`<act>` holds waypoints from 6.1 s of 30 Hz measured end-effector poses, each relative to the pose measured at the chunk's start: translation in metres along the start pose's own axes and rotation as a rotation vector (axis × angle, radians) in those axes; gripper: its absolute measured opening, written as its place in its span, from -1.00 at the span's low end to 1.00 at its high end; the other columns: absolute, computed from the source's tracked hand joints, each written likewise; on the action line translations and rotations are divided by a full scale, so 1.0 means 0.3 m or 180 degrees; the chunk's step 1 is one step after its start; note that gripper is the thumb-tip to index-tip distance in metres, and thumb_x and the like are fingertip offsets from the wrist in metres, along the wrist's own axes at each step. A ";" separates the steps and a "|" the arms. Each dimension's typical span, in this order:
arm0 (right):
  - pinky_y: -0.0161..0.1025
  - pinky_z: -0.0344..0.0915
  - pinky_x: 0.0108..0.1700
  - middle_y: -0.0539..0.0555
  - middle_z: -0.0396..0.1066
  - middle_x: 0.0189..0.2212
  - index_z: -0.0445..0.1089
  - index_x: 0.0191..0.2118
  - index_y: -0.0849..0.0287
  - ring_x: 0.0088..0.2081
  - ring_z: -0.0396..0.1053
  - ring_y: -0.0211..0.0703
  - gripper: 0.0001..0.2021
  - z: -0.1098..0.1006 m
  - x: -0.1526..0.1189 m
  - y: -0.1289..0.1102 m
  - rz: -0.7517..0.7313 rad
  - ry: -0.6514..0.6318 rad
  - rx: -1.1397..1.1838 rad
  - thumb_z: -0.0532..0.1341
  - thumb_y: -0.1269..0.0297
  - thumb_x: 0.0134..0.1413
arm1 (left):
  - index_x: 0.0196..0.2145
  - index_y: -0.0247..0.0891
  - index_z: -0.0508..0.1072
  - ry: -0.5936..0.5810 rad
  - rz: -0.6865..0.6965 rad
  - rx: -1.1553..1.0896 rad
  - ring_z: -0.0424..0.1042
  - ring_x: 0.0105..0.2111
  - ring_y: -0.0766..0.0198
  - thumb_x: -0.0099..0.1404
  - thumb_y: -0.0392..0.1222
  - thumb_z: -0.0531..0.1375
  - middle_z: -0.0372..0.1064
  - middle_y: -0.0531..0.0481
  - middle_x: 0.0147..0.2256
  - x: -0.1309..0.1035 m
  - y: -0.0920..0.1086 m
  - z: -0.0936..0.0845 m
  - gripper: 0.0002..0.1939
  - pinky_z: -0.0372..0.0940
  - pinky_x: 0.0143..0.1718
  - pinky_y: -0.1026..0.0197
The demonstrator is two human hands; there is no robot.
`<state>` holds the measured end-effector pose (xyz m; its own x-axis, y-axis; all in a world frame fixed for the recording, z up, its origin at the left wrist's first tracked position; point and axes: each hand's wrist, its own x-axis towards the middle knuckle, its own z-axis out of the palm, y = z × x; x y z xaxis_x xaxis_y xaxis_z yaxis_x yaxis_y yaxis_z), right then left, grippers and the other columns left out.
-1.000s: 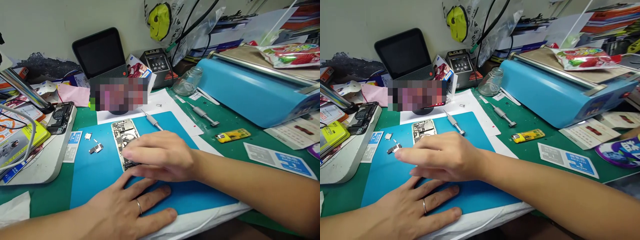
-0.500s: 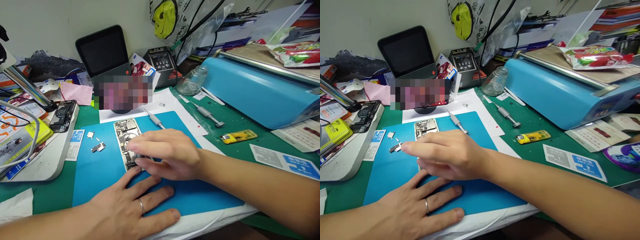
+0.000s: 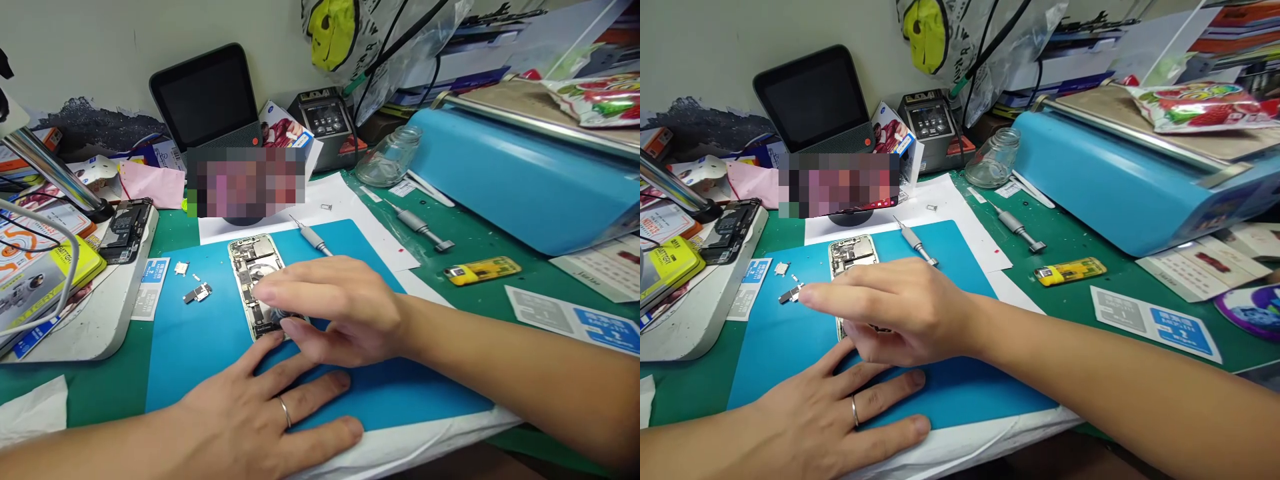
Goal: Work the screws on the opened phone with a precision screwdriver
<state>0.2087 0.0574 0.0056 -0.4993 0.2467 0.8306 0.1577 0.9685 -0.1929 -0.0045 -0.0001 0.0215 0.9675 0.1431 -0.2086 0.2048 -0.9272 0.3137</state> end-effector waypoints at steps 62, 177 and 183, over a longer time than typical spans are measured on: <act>-0.33 0.65 -0.26 0.01 0.50 -0.15 0.08 0.43 -0.11 -0.32 0.54 -0.25 -0.35 0.011 -0.030 -0.019 0.1525 0.0060 0.0938 0.18 0.49 0.32 | 0.45 -0.17 0.17 0.0149 0.0049 -0.0361 -0.07 0.50 -0.10 0.49 0.03 0.22 -0.09 -0.11 0.51 0.006 0.002 -0.012 -0.32 -0.19 0.50 -0.27; -0.16 0.62 0.05 0.23 0.60 0.05 0.21 0.35 0.19 0.10 0.57 -0.13 -0.43 0.051 0.008 -0.020 0.0257 -0.0040 0.0420 0.18 0.61 0.28 | 0.40 -0.18 0.21 0.0393 -0.0013 -0.0316 0.02 0.47 0.00 0.55 -0.10 0.10 0.08 -0.07 0.46 -0.009 0.013 -0.009 -0.48 -0.16 0.49 -0.16; -0.14 0.62 0.00 0.21 0.60 0.05 0.23 0.34 0.15 0.07 0.58 -0.10 -0.46 0.053 0.008 -0.013 0.0236 -0.0014 0.0435 0.28 0.48 0.31 | 0.40 -0.18 0.21 0.0433 -0.0017 -0.0303 0.08 0.45 0.00 0.56 -0.11 0.09 0.05 -0.08 0.48 -0.008 0.014 -0.003 -0.48 -0.12 0.48 -0.13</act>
<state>0.1932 0.0547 0.0000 -0.4943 0.3177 0.8091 0.0769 0.9432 -0.3233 -0.0059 -0.0039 0.0242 0.9762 0.1996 -0.0852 0.2170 -0.8902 0.4005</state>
